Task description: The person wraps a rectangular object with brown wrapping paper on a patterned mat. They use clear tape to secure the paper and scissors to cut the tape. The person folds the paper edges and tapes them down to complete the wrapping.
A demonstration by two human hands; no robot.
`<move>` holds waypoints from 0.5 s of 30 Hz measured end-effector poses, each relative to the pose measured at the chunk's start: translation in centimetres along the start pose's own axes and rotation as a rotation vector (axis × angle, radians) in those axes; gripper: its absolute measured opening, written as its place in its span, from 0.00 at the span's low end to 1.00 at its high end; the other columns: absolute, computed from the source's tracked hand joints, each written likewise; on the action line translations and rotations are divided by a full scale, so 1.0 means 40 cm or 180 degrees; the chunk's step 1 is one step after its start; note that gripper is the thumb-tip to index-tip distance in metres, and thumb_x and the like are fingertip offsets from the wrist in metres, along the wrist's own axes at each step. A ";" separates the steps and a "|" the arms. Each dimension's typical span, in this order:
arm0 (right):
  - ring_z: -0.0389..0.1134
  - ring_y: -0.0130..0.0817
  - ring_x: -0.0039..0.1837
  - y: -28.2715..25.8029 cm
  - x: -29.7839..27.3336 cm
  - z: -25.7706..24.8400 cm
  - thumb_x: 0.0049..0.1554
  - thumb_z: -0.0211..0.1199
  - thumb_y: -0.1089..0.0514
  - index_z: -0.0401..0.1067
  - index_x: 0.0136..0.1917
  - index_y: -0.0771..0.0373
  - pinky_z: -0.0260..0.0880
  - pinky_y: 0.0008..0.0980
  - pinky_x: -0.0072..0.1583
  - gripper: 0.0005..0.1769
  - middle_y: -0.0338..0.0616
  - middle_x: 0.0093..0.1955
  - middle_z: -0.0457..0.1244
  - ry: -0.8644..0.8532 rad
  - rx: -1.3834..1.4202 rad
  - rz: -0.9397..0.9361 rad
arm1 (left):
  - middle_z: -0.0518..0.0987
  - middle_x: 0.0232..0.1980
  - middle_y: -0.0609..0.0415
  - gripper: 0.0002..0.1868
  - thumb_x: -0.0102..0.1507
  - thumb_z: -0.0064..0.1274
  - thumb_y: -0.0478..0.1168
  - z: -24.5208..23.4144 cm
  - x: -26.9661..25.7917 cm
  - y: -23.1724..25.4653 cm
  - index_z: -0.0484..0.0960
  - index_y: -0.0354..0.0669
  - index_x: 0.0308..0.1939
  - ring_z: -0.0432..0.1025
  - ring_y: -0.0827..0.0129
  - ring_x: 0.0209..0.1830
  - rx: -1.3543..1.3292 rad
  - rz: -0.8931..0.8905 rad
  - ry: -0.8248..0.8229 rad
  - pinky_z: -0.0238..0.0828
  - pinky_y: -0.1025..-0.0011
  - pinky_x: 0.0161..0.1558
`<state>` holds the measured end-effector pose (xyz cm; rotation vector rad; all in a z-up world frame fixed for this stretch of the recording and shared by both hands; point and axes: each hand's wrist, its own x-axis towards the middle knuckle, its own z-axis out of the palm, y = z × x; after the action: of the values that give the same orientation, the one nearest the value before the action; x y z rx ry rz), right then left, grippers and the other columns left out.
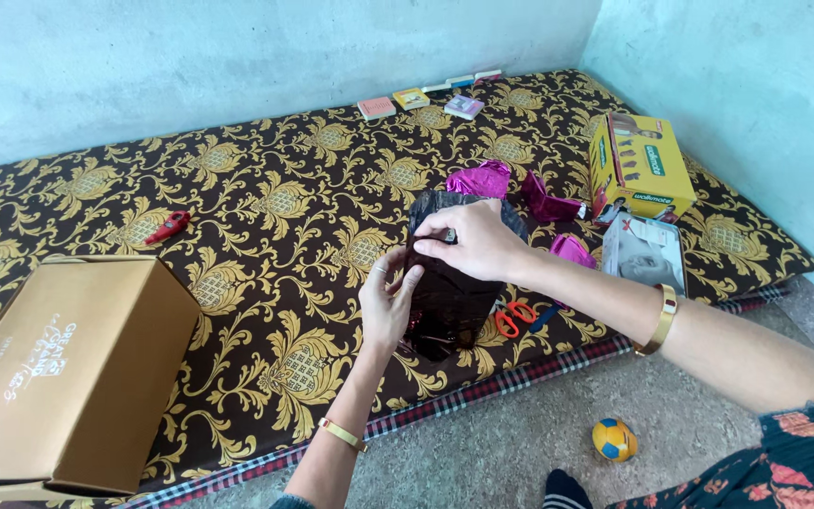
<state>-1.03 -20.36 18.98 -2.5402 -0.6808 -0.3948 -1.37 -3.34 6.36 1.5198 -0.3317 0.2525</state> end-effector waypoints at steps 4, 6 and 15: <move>0.71 0.33 0.42 0.000 0.002 0.000 0.55 0.69 0.44 0.83 0.49 0.51 0.59 0.42 0.56 0.14 0.37 0.41 0.73 -0.0069 -0.0031 0.0247 | 0.84 0.52 0.50 0.17 0.66 0.58 0.38 -0.003 0.003 0.014 0.79 0.35 0.58 0.79 0.71 0.52 -0.0138 0.0196 0.0095 0.80 0.68 0.57; 0.70 0.33 0.41 -0.005 0.003 0.003 0.54 0.69 0.44 0.83 0.49 0.51 0.59 0.42 0.54 0.13 0.36 0.42 0.73 -0.0019 -0.0010 0.0155 | 0.85 0.50 0.49 0.17 0.66 0.60 0.37 -0.004 0.005 0.024 0.81 0.33 0.56 0.80 0.72 0.49 -0.0085 0.0289 0.0226 0.82 0.69 0.55; 0.72 0.30 0.46 -0.015 0.000 -0.012 0.55 0.69 0.47 0.83 0.48 0.53 0.55 0.42 0.58 0.12 0.35 0.44 0.73 0.0147 -0.0076 -0.0121 | 0.88 0.46 0.50 0.13 0.63 0.62 0.36 -0.007 0.008 0.062 0.86 0.36 0.51 0.82 0.76 0.44 0.0240 0.0455 0.0430 0.83 0.73 0.48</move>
<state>-1.43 -20.13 19.60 -2.5353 -0.7118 -0.4759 -1.97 -2.98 8.77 1.5461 -0.3267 0.4831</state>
